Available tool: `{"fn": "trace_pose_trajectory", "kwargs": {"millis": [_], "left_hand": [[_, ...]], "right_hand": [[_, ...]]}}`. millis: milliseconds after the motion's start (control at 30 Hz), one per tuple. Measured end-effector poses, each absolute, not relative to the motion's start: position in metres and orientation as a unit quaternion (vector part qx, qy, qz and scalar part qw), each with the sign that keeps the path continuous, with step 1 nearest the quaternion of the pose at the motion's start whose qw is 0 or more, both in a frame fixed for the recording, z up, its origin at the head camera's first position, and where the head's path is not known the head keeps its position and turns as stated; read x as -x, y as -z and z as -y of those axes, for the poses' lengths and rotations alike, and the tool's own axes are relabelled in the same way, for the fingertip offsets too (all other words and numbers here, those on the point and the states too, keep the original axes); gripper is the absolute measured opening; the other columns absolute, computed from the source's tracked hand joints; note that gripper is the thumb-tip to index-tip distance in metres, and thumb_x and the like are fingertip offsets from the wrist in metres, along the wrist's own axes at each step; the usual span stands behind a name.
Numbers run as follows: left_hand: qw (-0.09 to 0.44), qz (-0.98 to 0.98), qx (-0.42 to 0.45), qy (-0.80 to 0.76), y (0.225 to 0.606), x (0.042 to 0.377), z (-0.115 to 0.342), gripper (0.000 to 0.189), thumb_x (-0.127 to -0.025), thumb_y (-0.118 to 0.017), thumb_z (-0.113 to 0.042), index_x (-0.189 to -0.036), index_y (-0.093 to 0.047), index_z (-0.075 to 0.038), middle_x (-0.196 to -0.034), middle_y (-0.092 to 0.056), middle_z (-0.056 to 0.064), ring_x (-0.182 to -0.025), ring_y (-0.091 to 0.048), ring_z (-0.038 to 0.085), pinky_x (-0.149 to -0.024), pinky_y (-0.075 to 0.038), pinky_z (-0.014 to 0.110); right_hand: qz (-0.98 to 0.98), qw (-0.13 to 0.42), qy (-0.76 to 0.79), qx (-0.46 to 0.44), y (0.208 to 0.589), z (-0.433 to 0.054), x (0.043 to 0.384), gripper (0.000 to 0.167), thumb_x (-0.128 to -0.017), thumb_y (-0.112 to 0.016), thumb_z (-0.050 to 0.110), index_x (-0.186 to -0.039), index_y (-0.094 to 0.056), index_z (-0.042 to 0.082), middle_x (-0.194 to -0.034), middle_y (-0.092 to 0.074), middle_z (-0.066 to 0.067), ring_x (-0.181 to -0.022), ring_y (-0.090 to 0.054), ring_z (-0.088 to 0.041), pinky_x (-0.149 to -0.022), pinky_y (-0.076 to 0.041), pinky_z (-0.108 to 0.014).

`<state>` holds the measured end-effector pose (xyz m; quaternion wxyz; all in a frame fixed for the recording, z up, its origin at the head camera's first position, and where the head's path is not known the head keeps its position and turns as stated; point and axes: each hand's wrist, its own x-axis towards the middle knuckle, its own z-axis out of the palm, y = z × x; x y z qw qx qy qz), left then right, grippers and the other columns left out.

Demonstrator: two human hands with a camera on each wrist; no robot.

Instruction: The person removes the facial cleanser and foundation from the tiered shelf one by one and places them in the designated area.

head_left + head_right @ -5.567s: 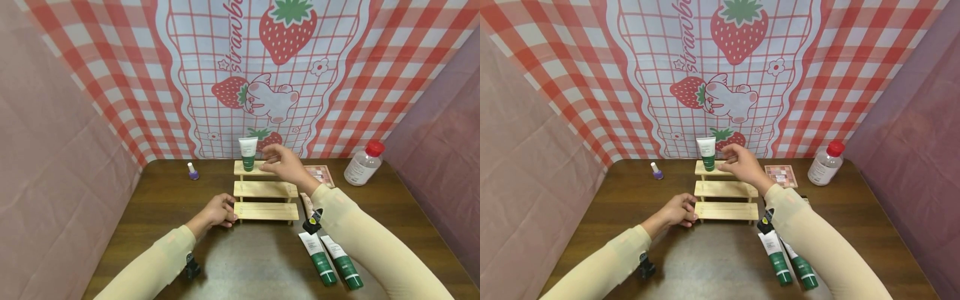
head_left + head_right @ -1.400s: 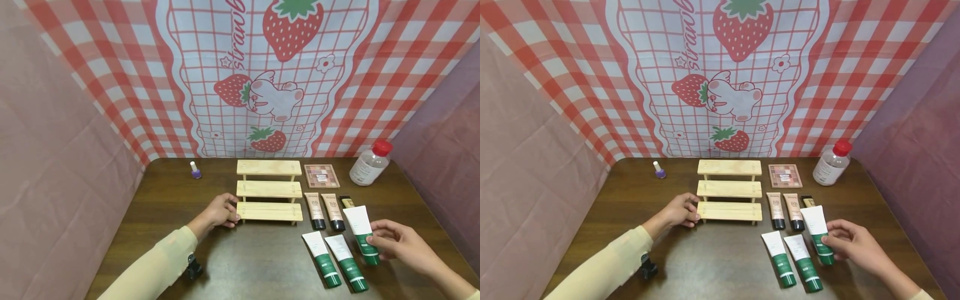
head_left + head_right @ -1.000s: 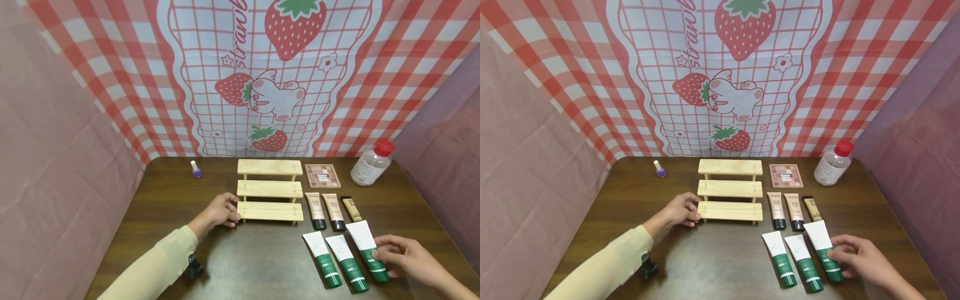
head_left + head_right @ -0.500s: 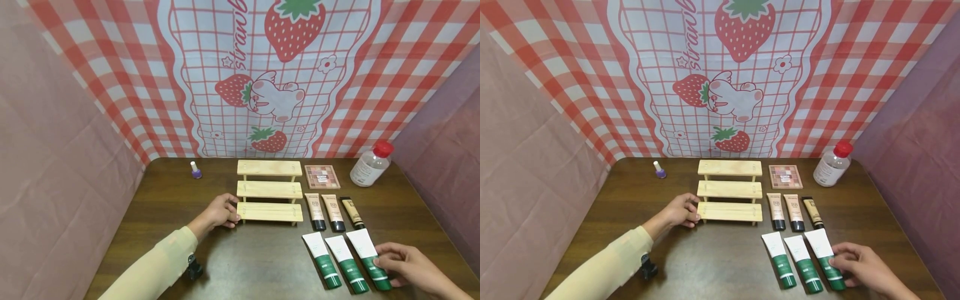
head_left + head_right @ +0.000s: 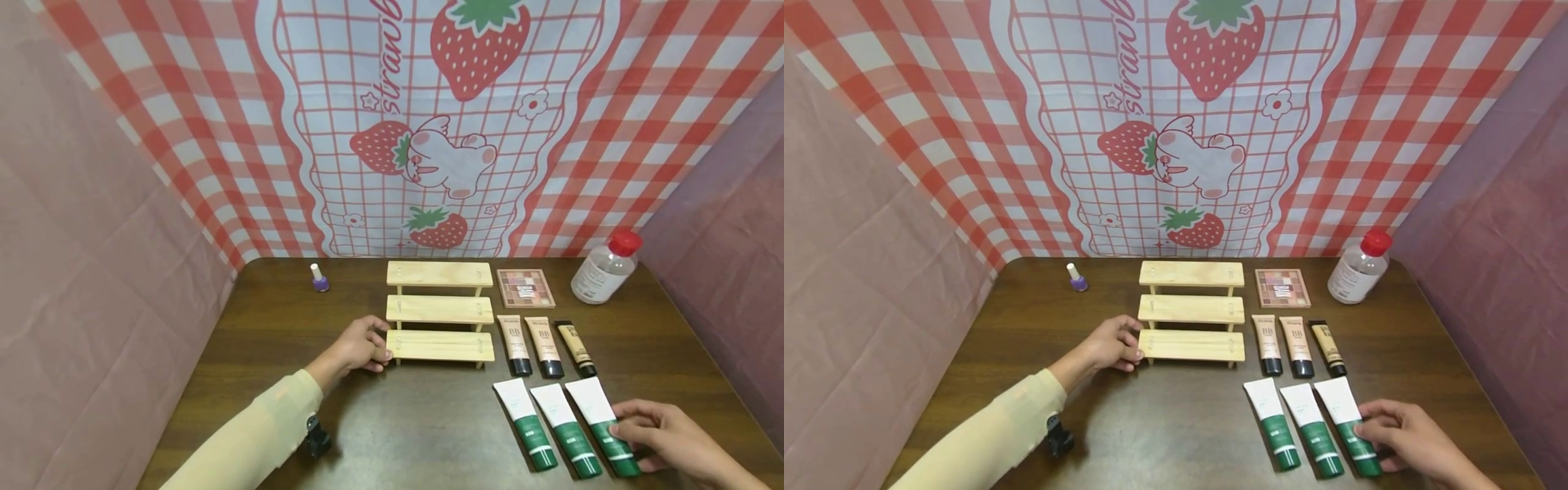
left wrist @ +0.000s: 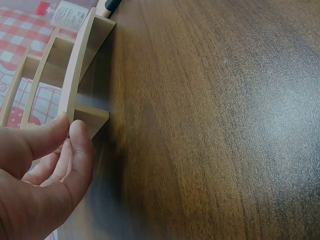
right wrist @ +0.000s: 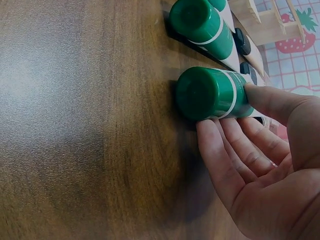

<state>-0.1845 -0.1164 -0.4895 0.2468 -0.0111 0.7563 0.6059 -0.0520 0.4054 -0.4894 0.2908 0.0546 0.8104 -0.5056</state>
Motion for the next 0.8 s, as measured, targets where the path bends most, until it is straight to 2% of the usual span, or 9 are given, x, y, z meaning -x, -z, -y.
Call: {"fn": "trace_pose_trajectory", "kwargs": {"millis": [467,633,800], "left_hand": [[0.250,-0.756,0.014,-0.604,0.4890,0.1853,0.1143,0.054,-0.084,-0.072,0.017,-0.132,-0.051,0.003,-0.095,-0.064,0.018,-0.071,-0.067,0.022,-0.058,-0.064,0.032],[0.248,-0.759,0.015,-0.602,0.4895,0.1862,0.1145,0.054,-0.084,-0.072,0.017,-0.131,-0.051,0.003,-0.094,-0.065,0.017,-0.071,-0.067,0.022,-0.058,-0.064,0.031],[0.247,-0.760,0.014,-0.601,0.4890,0.1857,0.1148,0.054,-0.084,-0.072,0.017,-0.131,-0.051,0.003,-0.094,-0.065,0.018,-0.071,-0.066,0.022,-0.057,-0.064,0.031]], "right_hand": [[-0.824,0.287,0.483,-0.070,0.4910,-0.4045,0.0491,0.062,-0.101,-0.064,0.028,-0.140,-0.045,-0.016,-0.106,-0.072,-0.008,-0.088,-0.063,-0.018,-0.068,-0.066,-0.042],[-0.835,0.280,0.469,-0.065,0.4884,-0.4013,0.0501,0.060,-0.101,-0.065,0.030,-0.138,-0.049,-0.015,-0.097,-0.070,-0.008,-0.082,-0.062,-0.016,-0.064,-0.065,-0.040],[-0.839,0.279,0.465,-0.052,0.4873,-0.4002,0.0505,0.058,-0.101,-0.064,0.029,-0.137,-0.051,-0.014,-0.095,-0.070,-0.008,-0.080,-0.062,-0.014,-0.062,-0.065,-0.039]]}}
